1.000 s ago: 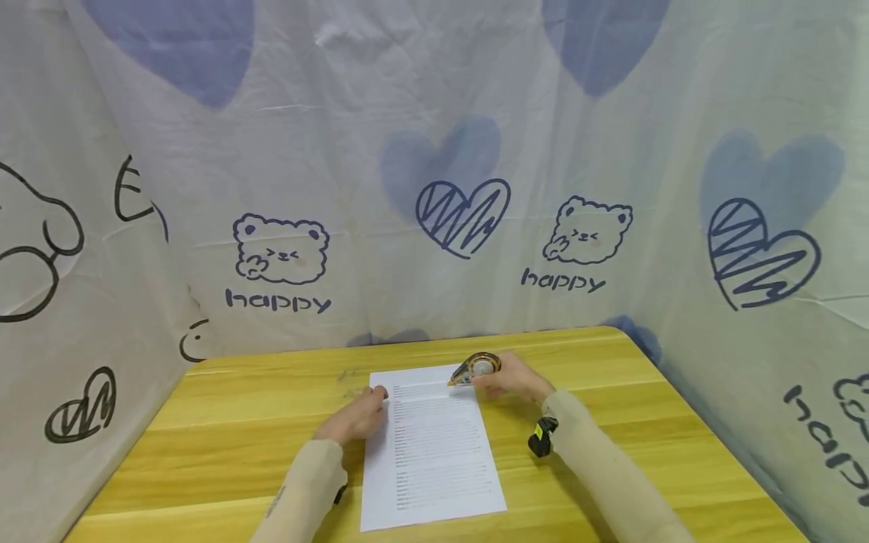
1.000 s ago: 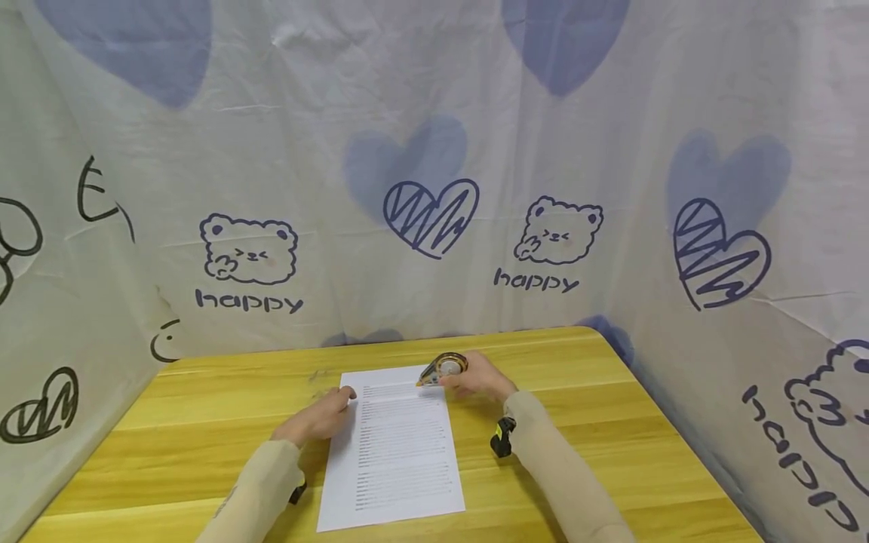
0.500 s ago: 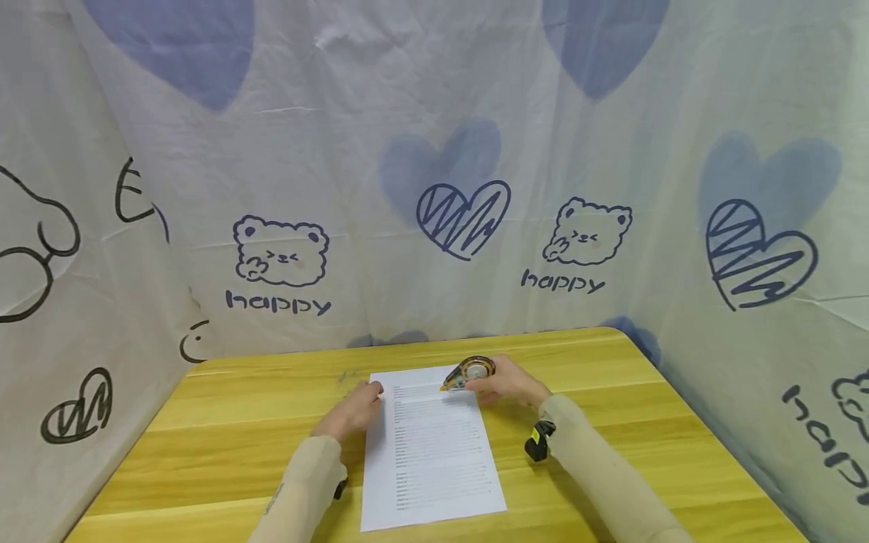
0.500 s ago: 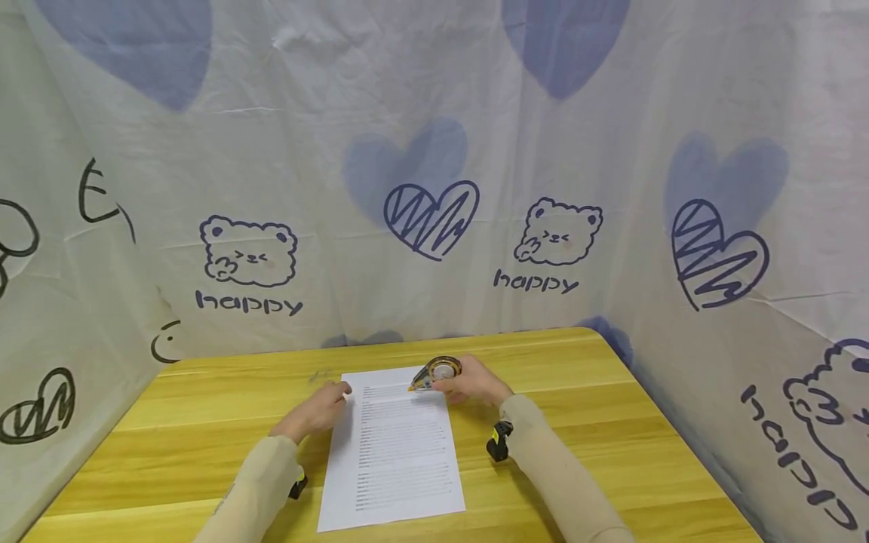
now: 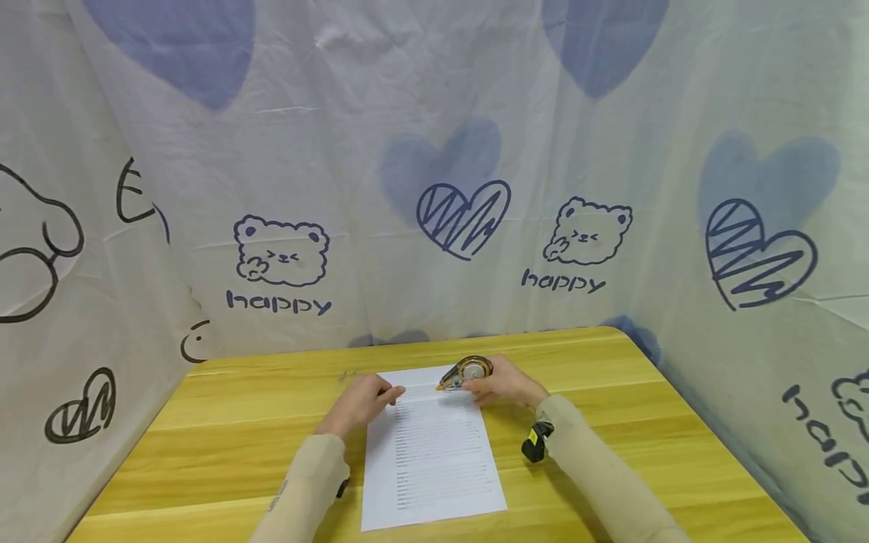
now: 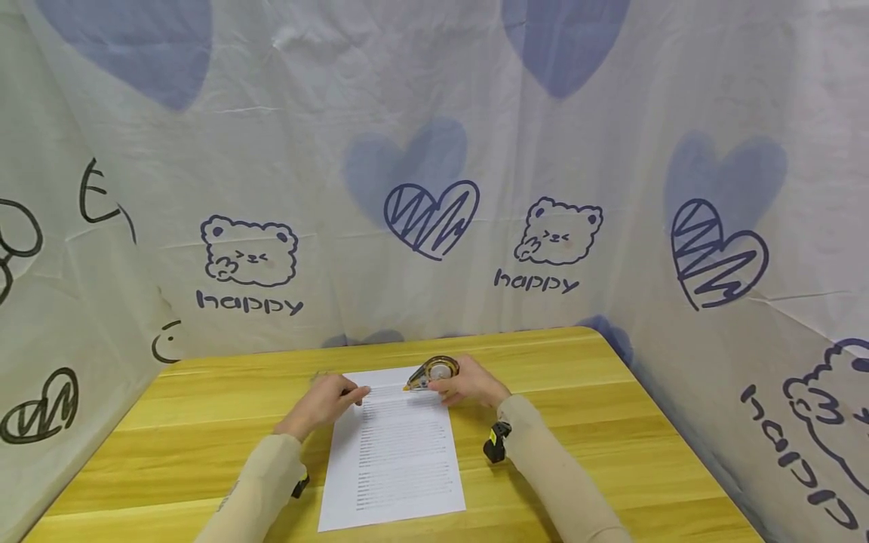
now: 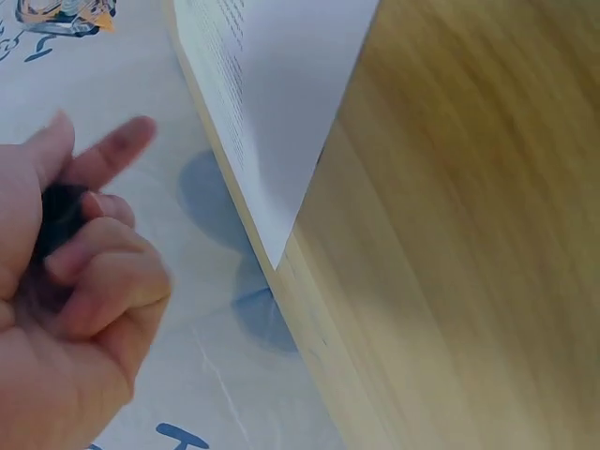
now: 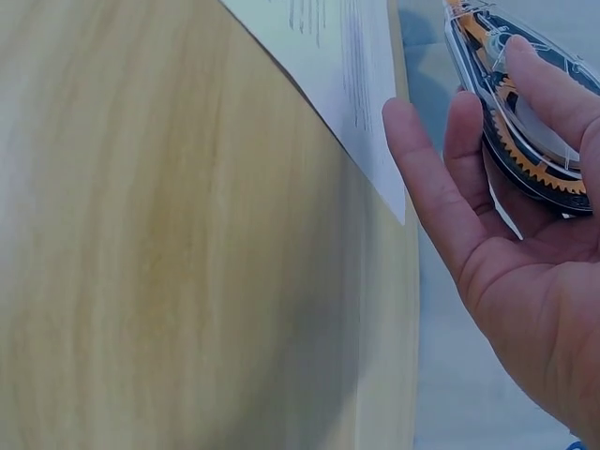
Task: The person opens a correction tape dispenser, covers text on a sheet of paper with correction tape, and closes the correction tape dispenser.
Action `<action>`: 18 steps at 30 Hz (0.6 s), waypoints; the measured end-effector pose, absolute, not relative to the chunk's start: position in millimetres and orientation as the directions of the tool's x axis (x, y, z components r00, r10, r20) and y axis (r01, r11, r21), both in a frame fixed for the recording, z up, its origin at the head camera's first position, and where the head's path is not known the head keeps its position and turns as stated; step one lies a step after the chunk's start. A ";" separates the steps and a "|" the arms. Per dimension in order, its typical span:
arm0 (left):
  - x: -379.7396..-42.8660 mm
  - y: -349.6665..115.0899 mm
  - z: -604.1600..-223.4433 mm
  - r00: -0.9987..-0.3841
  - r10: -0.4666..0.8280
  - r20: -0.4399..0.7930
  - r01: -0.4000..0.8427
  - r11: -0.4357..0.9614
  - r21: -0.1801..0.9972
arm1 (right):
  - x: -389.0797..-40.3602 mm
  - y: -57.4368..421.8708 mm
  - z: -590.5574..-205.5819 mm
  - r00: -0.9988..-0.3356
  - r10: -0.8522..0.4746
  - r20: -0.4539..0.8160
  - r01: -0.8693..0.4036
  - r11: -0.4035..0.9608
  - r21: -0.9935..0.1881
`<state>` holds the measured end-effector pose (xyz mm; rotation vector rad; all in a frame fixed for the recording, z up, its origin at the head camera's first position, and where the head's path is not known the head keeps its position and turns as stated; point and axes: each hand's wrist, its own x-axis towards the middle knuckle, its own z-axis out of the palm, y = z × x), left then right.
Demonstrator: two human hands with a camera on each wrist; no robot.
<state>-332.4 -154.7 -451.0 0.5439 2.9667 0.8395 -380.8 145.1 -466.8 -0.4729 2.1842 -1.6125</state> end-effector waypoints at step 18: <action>-327.9 -152.6 -450.6 -0.981 0.167 -0.101 0.011 0.561 0.827 | -378.3 135.7 -474.3 -0.861 -0.500 -0.092 -0.034 0.237 -0.971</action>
